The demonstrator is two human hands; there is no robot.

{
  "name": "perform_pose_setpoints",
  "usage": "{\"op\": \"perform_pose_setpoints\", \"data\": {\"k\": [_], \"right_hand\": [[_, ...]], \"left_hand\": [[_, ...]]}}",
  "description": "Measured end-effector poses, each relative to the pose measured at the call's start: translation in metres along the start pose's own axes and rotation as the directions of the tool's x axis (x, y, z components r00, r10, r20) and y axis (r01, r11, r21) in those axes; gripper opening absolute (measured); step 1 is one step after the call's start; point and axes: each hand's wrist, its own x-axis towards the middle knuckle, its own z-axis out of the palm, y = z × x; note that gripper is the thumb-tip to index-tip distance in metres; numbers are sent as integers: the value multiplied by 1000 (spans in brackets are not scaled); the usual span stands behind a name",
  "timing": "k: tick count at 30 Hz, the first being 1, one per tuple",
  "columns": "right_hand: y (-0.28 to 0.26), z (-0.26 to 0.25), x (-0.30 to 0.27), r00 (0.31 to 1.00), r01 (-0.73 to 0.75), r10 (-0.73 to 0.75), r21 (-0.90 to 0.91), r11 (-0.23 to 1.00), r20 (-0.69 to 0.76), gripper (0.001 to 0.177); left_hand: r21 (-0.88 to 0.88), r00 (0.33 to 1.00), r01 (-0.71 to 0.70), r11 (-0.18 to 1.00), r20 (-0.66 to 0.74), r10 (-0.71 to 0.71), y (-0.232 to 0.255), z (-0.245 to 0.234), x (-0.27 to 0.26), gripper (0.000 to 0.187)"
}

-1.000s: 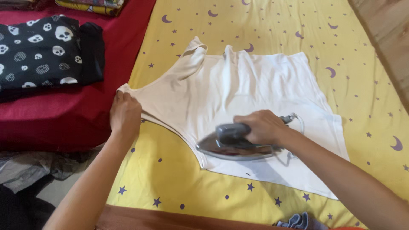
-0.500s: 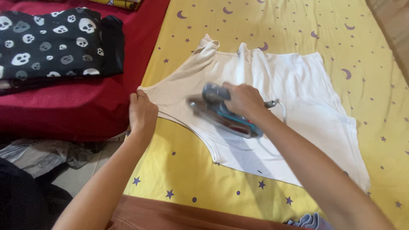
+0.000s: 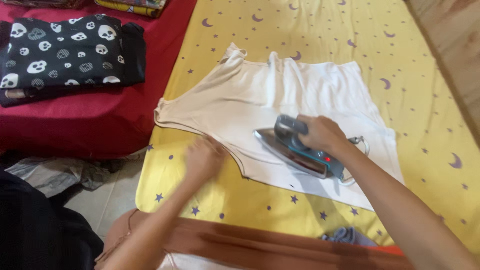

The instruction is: The person irons and folds clothing on a bed, including a black shirt with a skull pattern and a white tank top, using an iron.

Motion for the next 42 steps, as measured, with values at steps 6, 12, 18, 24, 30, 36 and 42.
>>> {"op": "perform_pose_setpoints", "data": {"k": [6, 12, 18, 24, 30, 36, 42], "right_hand": [[18, 1, -67, 937, 290, -263, -89, 953, 229, 25], [24, -2, -75, 994, -98, 97, -14, 995, -47, 31], [40, 14, -122, 992, -17, 33, -128, 992, 125, 31], [152, 8, -137, 878, -452, 431, -66, 889, -208, 47], [289, -10, -188, 719, -672, 610, -112, 732, -333, 48], [389, -6, -237, 474, -491, 560, 324, 809, -680, 44], [429, 5, -222, -31, 370, 860, 794, 483, -509, 37]], "left_hand": [[-437, 1000, 2, 899, -1, -3, 55, 2, -69, 22], [-385, 988, 157, 909, 54, -148, 72, -10, -71, 30], [-215, 974, 216, 952, 119, -194, 91, -24, -70, 24], [-184, 987, 161, 970, 41, -156, 92, -31, -84, 26], [-213, 998, 59, 975, -13, -63, 94, -27, -94, 52], [-89, 925, -371, 924, 51, 376, 85, -21, -87, 51], [-95, 931, -365, 926, -14, 366, 83, -6, -74, 43]]}}
